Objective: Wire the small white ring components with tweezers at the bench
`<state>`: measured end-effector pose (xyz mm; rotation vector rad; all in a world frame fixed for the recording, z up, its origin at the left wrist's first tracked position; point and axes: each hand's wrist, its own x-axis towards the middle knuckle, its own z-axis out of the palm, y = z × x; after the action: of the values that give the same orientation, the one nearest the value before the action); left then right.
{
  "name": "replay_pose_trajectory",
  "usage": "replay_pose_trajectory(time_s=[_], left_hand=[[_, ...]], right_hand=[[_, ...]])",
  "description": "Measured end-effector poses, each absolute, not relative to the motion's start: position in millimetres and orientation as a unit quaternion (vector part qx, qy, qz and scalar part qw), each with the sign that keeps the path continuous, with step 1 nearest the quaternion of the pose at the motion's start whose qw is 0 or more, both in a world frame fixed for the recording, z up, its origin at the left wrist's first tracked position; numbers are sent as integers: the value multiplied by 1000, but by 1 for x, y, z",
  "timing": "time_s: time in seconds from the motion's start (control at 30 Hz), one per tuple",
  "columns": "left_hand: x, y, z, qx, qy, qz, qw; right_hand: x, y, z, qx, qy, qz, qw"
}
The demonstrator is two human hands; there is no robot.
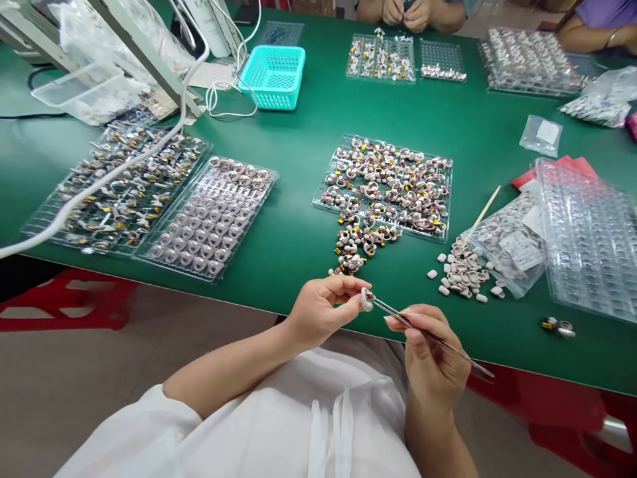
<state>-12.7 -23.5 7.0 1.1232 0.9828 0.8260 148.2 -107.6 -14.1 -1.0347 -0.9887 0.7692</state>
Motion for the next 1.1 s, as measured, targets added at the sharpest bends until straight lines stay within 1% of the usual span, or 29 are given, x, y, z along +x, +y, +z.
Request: replay_pose_trajectory(time_s=[0.23,0.6,0.97,1.1], left_hand=[[-13,-24,4,500,425,368,659],[-14,-24,1,489,426,367,667],[-15,-25,0,481,422,355,682],[-15,-24,2,487,421,341,685]], right_hand=[[146,-104,-19,-455,-434,362,688],[145,-102,-20,-459,-430,350,695],[145,-98,-22,-443,-402,392,699],[149,-97,-25,-416,-425,400,697]])
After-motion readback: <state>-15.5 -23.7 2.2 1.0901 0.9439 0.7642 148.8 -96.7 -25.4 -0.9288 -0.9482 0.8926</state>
